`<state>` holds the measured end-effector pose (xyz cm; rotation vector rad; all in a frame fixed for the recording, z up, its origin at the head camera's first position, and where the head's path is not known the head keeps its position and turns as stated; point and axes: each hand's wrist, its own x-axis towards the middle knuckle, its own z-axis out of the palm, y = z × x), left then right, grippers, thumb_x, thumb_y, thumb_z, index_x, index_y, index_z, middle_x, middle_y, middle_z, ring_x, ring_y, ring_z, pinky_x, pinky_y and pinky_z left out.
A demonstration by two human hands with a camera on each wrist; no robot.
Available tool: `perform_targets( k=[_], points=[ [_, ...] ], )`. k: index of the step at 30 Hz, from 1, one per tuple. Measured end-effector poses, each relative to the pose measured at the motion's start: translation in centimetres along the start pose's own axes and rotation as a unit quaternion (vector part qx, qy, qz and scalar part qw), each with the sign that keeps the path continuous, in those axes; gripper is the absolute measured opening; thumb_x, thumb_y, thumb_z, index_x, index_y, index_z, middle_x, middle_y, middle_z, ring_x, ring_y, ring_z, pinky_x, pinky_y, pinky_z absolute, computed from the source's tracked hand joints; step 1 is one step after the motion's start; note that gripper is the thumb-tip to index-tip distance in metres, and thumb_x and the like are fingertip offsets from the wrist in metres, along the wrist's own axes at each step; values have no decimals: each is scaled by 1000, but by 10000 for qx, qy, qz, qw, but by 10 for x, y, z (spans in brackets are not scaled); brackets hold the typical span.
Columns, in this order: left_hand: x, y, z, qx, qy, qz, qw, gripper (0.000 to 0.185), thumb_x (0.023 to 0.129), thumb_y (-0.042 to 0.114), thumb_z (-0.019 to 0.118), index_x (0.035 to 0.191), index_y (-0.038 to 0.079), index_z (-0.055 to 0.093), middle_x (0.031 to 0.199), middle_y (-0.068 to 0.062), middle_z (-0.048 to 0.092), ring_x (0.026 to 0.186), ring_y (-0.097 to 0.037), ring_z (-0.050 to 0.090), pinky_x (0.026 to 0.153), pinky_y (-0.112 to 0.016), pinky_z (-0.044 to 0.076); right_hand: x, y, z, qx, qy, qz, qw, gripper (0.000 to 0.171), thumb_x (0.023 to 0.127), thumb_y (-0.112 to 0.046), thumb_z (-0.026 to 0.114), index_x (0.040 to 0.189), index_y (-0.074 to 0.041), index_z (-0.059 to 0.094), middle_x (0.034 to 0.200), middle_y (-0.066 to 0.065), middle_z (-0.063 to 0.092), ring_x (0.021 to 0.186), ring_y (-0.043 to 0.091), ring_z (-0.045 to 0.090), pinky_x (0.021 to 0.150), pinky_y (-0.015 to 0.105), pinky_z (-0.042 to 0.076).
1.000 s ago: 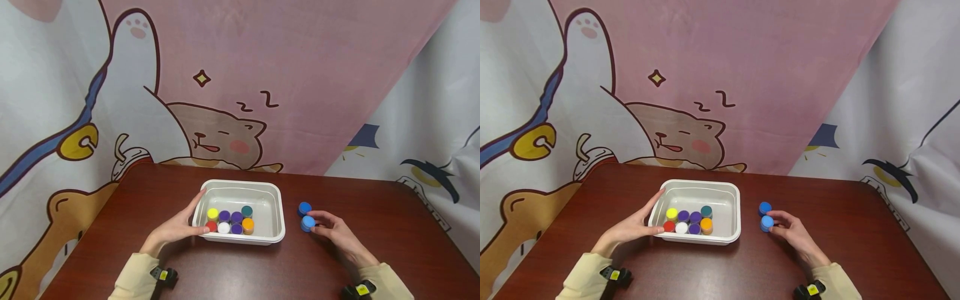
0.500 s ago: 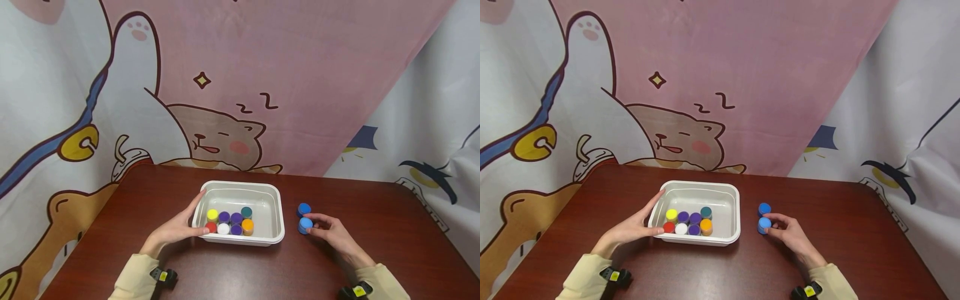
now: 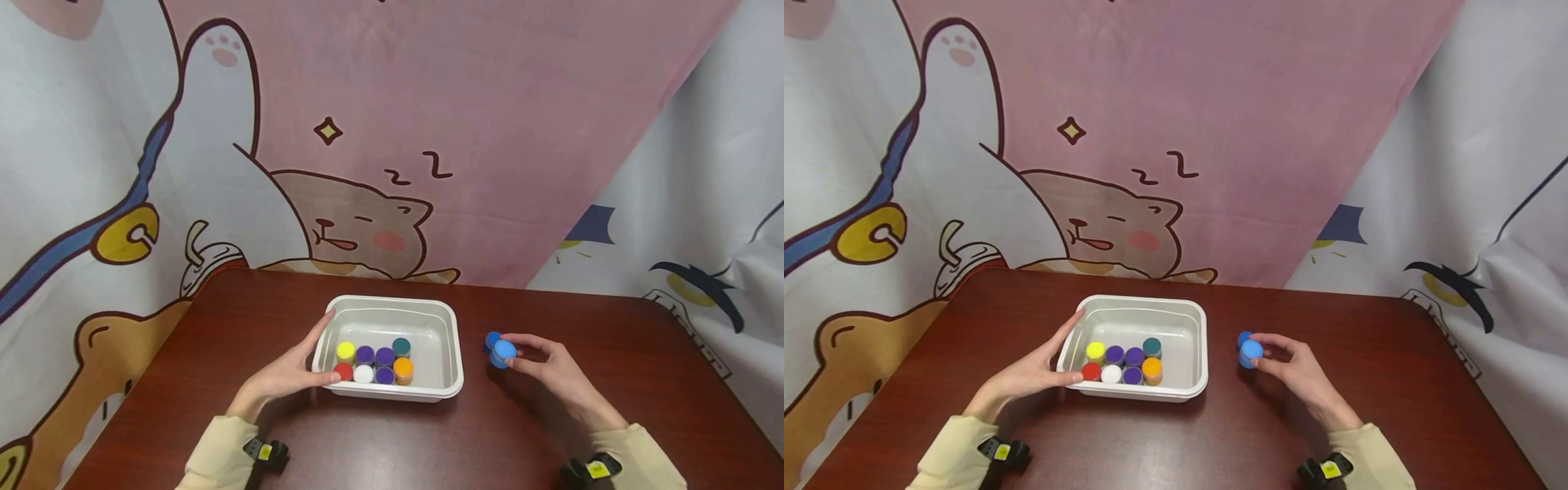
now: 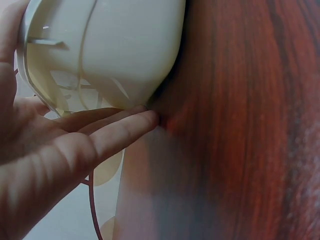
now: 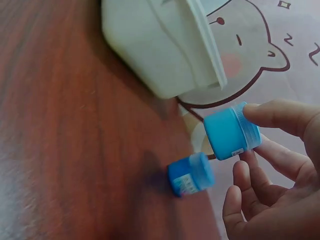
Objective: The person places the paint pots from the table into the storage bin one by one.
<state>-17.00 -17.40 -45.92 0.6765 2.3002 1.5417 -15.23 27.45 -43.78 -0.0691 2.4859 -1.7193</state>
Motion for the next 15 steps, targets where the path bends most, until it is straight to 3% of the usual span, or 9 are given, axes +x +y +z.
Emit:
perform_targets(
  k=[6, 15],
  points=[
    [0, -1, 0, -72, -29, -4, 10000, 104, 82, 26, 78, 157, 22, 4, 159, -17, 2, 142, -41, 8, 106, -66, 14, 2, -14, 1, 97, -101, -192, 9997, 48, 85, -14, 74, 128, 3, 58, 118, 17, 62, 102, 21, 60, 80, 26, 50],
    [0, -1, -1, -41, -21, -68, 10000, 104, 82, 28, 78, 157, 22, 4, 159, -18, 3, 142, -42, 8, 106, -67, 14, 9, -42, 2, -350, -77, -365, 9987, 49, 88, -23, 73, 130, -4, 59, 126, 11, 60, 110, 15, 53, 86, 28, 46]
  ],
)
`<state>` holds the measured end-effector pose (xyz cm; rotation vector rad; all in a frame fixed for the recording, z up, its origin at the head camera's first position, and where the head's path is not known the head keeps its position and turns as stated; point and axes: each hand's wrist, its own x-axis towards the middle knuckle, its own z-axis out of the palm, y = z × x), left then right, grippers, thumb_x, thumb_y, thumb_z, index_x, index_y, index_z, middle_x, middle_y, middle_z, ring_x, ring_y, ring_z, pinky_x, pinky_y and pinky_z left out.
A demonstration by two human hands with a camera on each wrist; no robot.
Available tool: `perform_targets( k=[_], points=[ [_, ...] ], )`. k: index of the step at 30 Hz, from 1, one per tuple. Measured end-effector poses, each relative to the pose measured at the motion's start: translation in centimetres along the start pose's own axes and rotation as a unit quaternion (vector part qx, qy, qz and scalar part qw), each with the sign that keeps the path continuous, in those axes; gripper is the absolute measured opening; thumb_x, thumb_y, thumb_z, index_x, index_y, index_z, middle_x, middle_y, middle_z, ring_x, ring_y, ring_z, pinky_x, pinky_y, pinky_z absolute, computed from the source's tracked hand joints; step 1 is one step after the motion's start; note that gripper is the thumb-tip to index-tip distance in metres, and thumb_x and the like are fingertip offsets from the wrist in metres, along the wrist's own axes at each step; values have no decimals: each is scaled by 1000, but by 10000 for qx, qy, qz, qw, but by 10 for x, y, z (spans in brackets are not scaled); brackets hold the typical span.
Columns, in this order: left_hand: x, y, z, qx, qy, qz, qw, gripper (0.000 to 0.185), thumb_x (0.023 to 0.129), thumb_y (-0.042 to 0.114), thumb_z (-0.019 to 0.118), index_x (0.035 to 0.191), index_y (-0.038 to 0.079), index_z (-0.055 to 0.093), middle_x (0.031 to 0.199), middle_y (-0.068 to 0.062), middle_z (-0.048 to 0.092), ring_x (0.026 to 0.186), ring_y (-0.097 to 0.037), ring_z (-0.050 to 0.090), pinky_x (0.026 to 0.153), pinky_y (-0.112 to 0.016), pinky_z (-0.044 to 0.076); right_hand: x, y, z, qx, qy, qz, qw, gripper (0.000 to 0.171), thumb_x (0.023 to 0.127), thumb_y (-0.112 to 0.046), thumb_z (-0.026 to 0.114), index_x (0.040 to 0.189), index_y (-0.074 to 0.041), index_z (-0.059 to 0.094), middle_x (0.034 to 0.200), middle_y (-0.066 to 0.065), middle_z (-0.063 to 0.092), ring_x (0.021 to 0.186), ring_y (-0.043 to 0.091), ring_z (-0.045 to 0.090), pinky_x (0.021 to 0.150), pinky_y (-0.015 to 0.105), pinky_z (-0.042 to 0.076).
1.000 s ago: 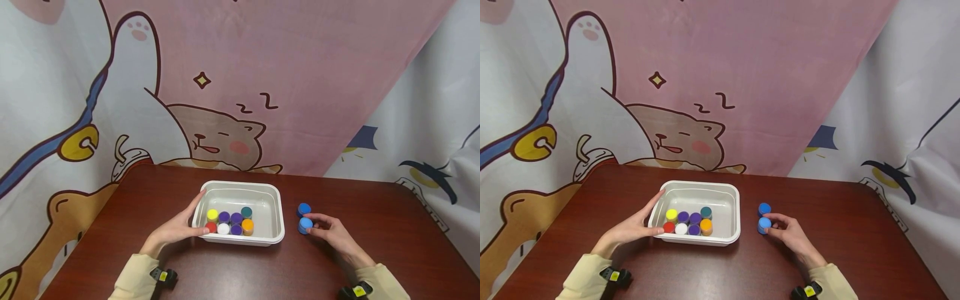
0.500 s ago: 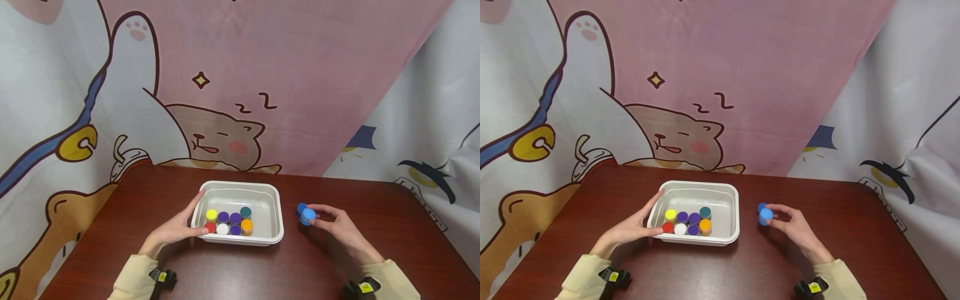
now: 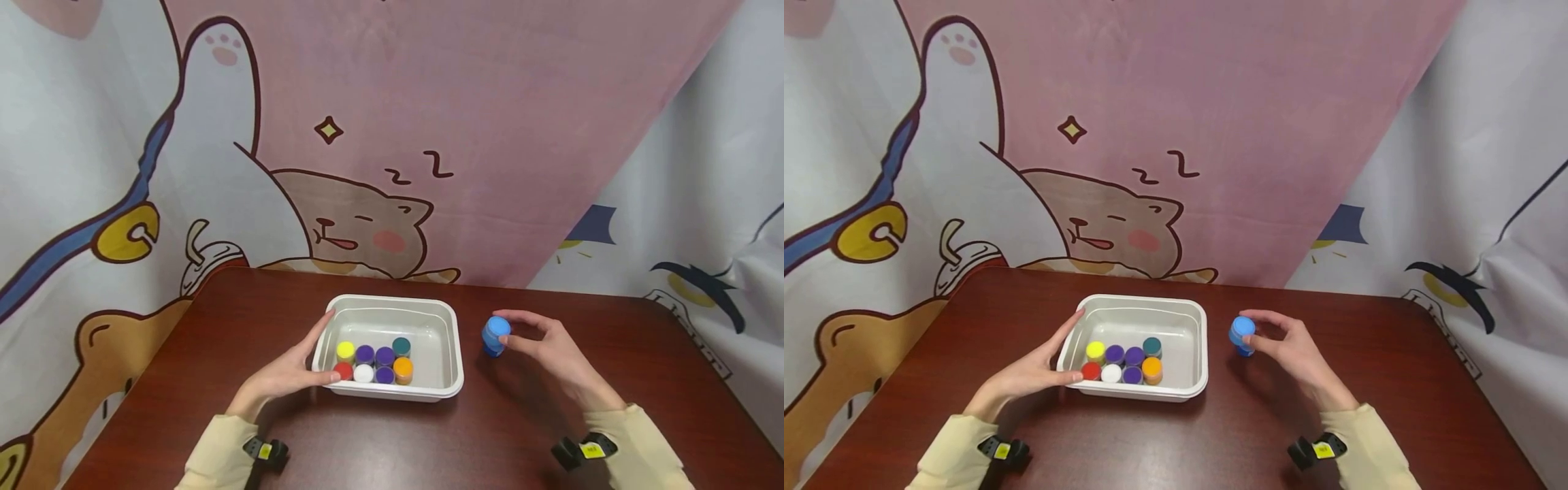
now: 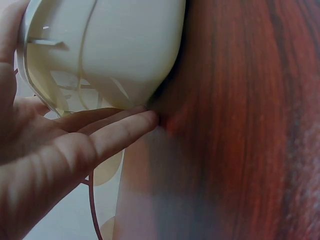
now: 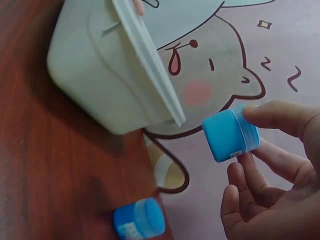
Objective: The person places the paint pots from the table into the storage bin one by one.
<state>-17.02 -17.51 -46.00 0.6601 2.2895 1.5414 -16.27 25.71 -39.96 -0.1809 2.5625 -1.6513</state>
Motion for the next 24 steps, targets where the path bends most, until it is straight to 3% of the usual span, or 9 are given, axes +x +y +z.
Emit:
perform_targets(
  k=[13, 18, 24],
  points=[
    [1, 0, 0, 20, 4, 23, 10000, 104, 82, 27, 78, 157, 21, 4, 159, -19, 3, 141, -42, 9, 106, -66, 14, 18, -33, 22, 32, -350, 79, 9994, 47, 86, -23, 73, 128, -6, 61, 121, 11, 63, 114, 29, 50, 88, 43, 41],
    [1, 0, 0, 36, 0, 19, 10000, 105, 82, 27, 78, 157, 21, 5, 159, -19, 3, 142, -42, 9, 106, -66, 15, 26, -42, 32, 38, -493, 207, 9986, 44, 86, -24, 73, 127, -9, 63, 125, 10, 61, 121, 33, 45, 96, 55, 36],
    [1, 0, 0, 71, -4, 21, 10000, 105, 82, 28, 77, 157, 21, 4, 159, -19, 3, 141, -42, 10, 105, -67, 16, 37, -50, 45, 282, -571, 96, 9979, 43, 84, -23, 75, 124, -8, 65, 125, 10, 61, 118, 30, 49, 97, 52, 39]
  ],
)
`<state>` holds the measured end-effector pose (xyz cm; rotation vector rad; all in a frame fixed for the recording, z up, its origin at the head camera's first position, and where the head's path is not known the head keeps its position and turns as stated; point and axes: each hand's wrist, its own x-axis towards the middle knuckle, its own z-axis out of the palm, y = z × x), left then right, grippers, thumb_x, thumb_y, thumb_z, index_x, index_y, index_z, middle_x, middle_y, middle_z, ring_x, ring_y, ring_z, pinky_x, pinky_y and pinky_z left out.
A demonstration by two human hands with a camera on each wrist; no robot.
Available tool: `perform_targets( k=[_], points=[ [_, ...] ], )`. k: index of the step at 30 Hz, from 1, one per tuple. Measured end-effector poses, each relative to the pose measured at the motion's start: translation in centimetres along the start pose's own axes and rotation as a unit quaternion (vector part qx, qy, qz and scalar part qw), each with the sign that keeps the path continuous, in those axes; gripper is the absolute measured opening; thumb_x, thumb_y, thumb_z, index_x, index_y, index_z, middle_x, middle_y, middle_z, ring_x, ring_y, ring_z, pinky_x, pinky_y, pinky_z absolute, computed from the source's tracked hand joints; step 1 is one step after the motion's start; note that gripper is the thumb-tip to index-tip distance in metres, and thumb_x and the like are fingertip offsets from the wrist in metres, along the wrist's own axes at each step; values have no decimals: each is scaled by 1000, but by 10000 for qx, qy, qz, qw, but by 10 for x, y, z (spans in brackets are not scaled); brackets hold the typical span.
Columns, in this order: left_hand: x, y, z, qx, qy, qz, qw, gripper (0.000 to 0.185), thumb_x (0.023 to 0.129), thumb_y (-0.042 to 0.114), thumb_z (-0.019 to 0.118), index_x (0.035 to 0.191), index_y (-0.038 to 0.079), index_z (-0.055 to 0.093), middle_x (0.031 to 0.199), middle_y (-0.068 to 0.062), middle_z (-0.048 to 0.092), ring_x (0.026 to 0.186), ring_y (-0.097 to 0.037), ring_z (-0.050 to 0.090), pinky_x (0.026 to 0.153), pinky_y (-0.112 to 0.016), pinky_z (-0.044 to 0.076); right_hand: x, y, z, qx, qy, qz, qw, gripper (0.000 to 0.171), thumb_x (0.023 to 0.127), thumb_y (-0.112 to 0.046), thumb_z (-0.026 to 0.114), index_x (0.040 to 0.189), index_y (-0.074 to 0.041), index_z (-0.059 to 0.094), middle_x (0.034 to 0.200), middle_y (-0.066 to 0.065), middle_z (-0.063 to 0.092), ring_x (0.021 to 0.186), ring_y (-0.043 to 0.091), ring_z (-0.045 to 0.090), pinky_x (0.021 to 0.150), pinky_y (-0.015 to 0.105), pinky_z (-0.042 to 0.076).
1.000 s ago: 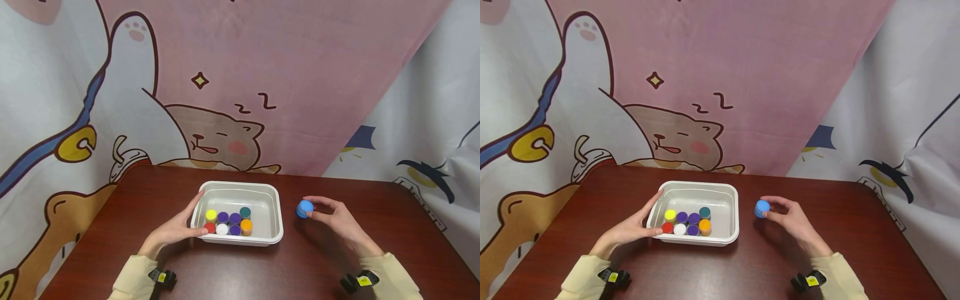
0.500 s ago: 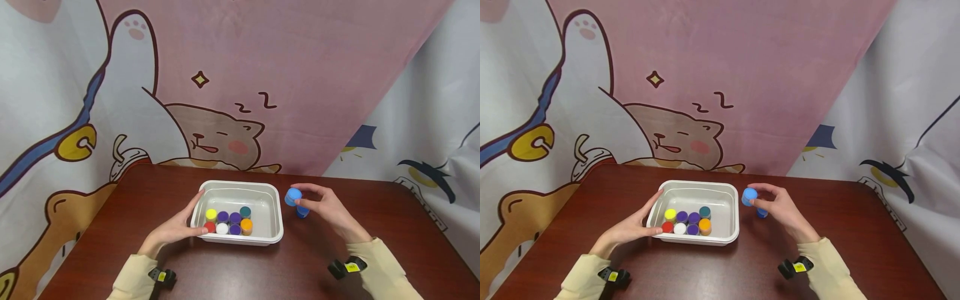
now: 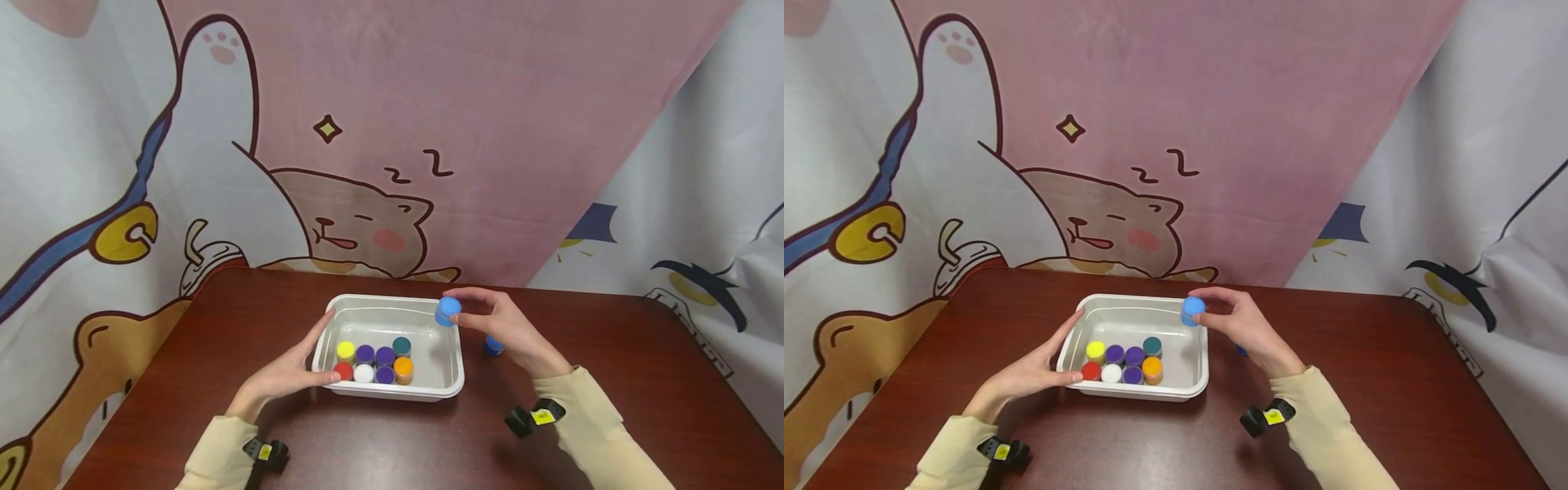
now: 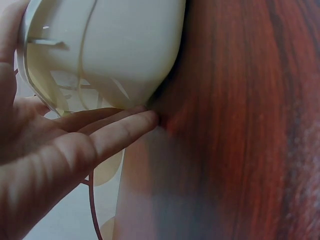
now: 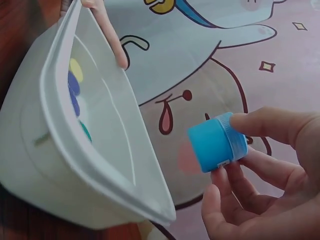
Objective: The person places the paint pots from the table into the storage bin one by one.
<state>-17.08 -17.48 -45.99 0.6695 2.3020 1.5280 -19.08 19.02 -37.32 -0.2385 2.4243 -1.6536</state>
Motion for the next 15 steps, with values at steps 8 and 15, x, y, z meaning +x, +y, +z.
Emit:
perform_targets(
  k=[8, 15],
  points=[
    [0, 0, 0, -39, -11, 20, 10000, 105, 82, 28, 77, 157, 20, 4, 159, -18, 3, 141, -42, 10, 105, -67, 17, 14, -1, 24, 434, -311, -160, 9984, 39, 85, -8, 72, 122, -2, 64, 118, 15, 64, 100, 29, 61, 92, 43, 47],
    [0, -1, 0, -63, -15, 47, 10000, 105, 82, 28, 77, 157, 21, 4, 159, -18, 3, 142, -42, 9, 105, -67, 16, 23, 5, 47, 593, -281, -204, 9976, 39, 83, -7, 73, 122, -2, 65, 118, 9, 65, 105, 29, 60, 91, 41, 44]
  ],
)
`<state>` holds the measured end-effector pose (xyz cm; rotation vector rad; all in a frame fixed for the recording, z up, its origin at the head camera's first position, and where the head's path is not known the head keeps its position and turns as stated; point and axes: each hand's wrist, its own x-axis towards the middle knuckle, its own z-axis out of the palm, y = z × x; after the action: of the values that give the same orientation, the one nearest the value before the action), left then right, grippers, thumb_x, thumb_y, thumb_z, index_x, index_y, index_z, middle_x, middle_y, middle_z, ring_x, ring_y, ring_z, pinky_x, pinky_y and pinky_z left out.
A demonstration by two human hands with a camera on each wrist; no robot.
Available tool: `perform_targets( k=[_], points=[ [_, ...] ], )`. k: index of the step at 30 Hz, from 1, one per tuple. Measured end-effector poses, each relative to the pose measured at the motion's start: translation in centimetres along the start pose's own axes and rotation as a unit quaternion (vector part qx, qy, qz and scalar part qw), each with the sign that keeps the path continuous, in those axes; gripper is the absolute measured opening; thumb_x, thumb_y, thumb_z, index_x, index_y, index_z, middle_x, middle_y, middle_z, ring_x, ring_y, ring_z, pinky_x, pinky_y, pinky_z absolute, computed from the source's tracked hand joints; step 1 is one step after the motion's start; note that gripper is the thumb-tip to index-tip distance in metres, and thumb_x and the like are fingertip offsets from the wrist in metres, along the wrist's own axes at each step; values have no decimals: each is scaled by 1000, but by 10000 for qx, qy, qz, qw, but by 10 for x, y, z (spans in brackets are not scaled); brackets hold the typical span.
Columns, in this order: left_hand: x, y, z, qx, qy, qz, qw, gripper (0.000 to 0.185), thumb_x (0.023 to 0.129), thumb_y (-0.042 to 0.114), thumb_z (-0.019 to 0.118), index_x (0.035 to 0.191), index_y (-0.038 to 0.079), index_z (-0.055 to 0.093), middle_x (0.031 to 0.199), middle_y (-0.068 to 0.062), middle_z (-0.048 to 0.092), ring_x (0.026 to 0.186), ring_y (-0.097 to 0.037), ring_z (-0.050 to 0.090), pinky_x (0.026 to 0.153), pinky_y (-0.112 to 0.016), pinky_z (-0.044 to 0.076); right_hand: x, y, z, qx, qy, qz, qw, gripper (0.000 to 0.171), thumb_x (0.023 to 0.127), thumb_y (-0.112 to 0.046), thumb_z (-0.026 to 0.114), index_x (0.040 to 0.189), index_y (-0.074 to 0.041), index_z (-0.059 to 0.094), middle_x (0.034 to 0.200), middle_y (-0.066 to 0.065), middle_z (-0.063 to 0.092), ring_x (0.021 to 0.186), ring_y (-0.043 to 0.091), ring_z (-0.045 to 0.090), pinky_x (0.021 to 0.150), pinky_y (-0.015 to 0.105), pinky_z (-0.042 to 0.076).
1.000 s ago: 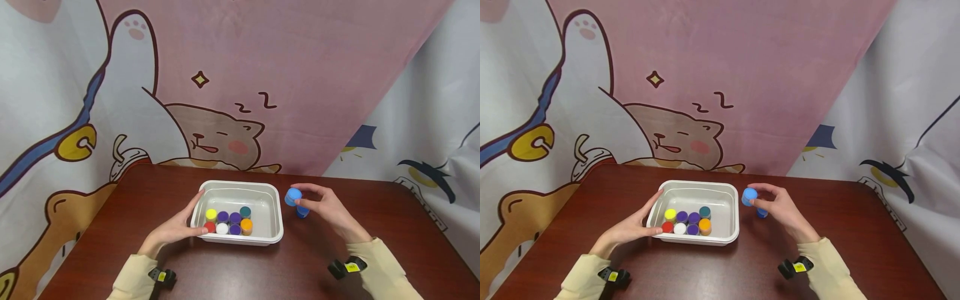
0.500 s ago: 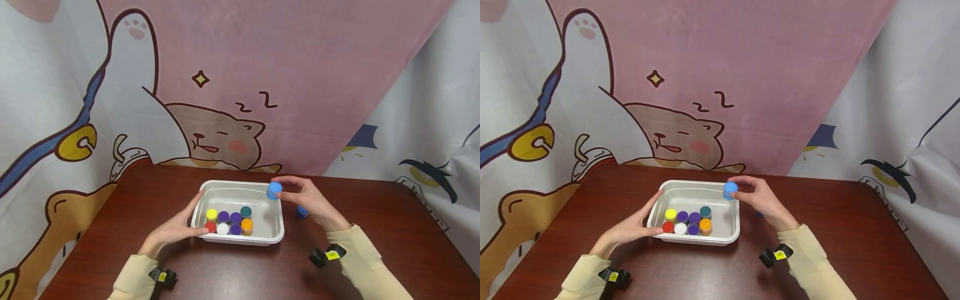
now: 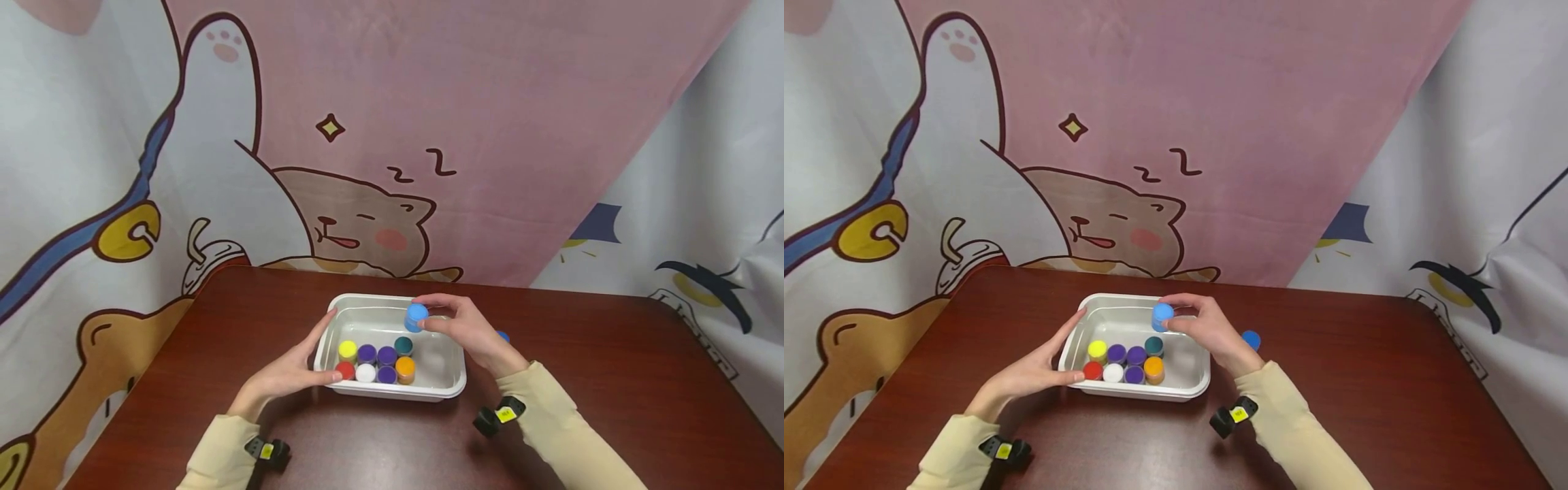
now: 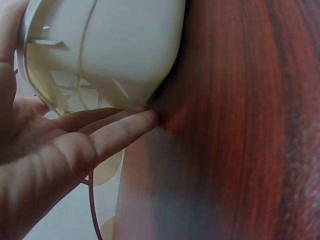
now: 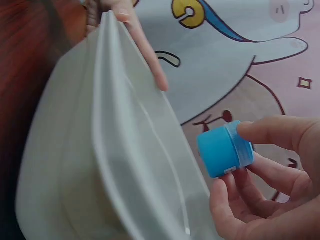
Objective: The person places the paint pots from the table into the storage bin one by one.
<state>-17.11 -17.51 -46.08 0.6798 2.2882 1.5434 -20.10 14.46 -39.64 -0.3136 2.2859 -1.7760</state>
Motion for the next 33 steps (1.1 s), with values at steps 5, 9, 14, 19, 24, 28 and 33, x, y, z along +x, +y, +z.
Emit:
perform_targets(
  k=[5, 9, 14, 19, 24, 28, 33],
  points=[
    [0, 0, 0, 52, 14, -67, 10000, 105, 82, 29, 77, 157, 21, 3, 159, -18, 3, 142, -42, 9, 105, -68, 16, 7, 6, 12, 2, 23, 55, 10000, 38, 84, -8, 73, 121, -1, 66, 118, 10, 65, 101, 26, 62, 92, 41, 46],
    [1, 0, 0, 69, 18, -143, 9999, 105, 82, 31, 77, 157, 23, 4, 159, -18, 3, 142, -42, 8, 104, -68, 17, 14, 11, 23, -178, 59, -23, 9998, 36, 83, -8, 73, 118, -1, 67, 115, 11, 66, 99, 25, 62, 90, 38, 47],
    [1, 1, 0, 19, 3, -212, 9998, 106, 82, 32, 77, 157, 23, 3, 159, -17, 3, 142, -41, 8, 105, -68, 16, 23, 17, 35, -195, 26, -88, 9998, 35, 82, -4, 73, 116, 2, 67, 108, 11, 68, 96, 25, 61, 87, 32, 48],
    [1, 1, 0, -23, -11, -210, 9998, 105, 82, 32, 77, 157, 22, 3, 159, -18, 2, 142, -41, 7, 105, -68, 16, 27, 23, 45, -161, -153, -12, 9998, 35, 82, -2, 72, 116, 5, 66, 110, 14, 66, 95, 25, 64, 88, 35, 50],
    [1, 1, 0, -53, 1, -185, 9998, 105, 82, 30, 77, 157, 23, 4, 159, -17, 3, 142, -41, 7, 105, -67, 15, 28, 28, 49, -223, -73, 70, 9997, 34, 81, -2, 72, 114, 4, 67, 112, 15, 65, 95, 27, 65, 85, 36, 52],
    [0, 1, 1, -43, 15, -151, 9999, 104, 83, 28, 77, 157, 23, 4, 159, -17, 2, 142, -40, 7, 105, -67, 15, 30, 31, 51, -353, 85, 182, 9992, 33, 79, -3, 74, 112, 0, 70, 112, 11, 66, 96, 26, 64, 85, 36, 51],
    [1, 2, 1, 21, 20, -126, 9999, 104, 83, 28, 77, 157, 20, 4, 159, -17, 2, 142, -41, 6, 106, -67, 14, 30, 32, 51, -425, 83, 181, 9989, 33, 78, -4, 76, 111, -3, 71, 111, 8, 66, 98, 26, 63, 85, 38, 51]
  ],
)
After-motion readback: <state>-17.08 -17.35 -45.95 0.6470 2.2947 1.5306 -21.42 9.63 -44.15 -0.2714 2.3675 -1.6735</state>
